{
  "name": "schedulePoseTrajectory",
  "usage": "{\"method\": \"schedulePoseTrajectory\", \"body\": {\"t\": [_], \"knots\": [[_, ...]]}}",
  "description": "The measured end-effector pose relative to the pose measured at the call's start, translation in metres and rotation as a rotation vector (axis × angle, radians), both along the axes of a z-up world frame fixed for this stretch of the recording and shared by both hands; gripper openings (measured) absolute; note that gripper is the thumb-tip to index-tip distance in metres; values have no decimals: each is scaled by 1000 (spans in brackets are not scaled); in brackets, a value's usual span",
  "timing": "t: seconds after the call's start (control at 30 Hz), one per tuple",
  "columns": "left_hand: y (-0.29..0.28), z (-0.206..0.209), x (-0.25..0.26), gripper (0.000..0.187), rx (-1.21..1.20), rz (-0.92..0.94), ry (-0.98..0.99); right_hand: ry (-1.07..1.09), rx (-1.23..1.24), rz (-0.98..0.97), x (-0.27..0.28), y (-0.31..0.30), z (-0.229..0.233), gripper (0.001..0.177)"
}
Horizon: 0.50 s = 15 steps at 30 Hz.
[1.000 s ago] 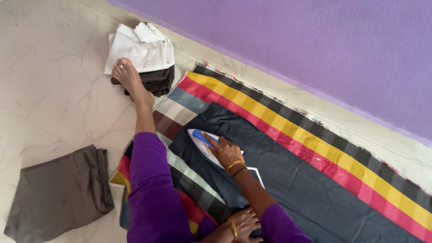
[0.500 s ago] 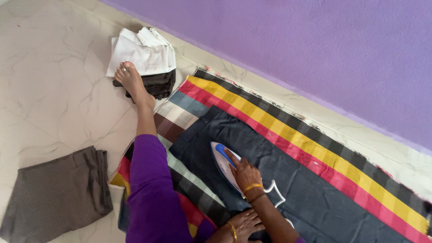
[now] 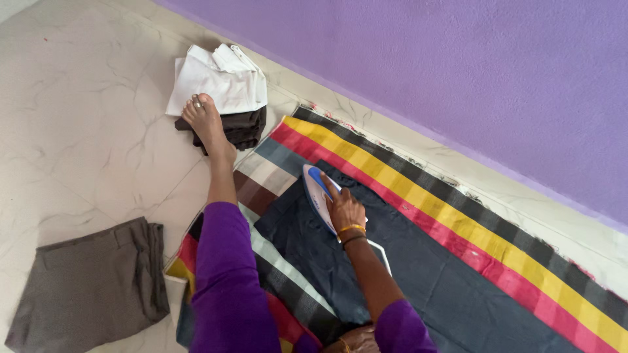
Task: The person irons a pair of black trousers and then a pair of brown trousers on a striped mat on the floor. They use a handheld iron to smooth the fabric, fold the trousers, and place them aside.
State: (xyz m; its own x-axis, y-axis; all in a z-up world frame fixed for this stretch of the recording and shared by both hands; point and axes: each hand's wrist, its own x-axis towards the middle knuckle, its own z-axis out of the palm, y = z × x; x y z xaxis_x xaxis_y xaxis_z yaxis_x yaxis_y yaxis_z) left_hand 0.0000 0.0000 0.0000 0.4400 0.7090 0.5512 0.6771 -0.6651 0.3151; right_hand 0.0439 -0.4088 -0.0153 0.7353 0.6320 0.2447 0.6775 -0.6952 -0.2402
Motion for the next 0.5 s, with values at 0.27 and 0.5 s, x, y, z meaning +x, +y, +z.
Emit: {"method": "schedulePoseTrajectory", "body": {"t": [0.27, 0.5], "knots": [[-36, 57, -5, 81, -638, -68, -666, 242, -91, -117, 31, 21, -12, 71], [-57, 79, -21, 76, -640, -112, -643, 270, -163, -172, 6, -51, -3, 69]]}}
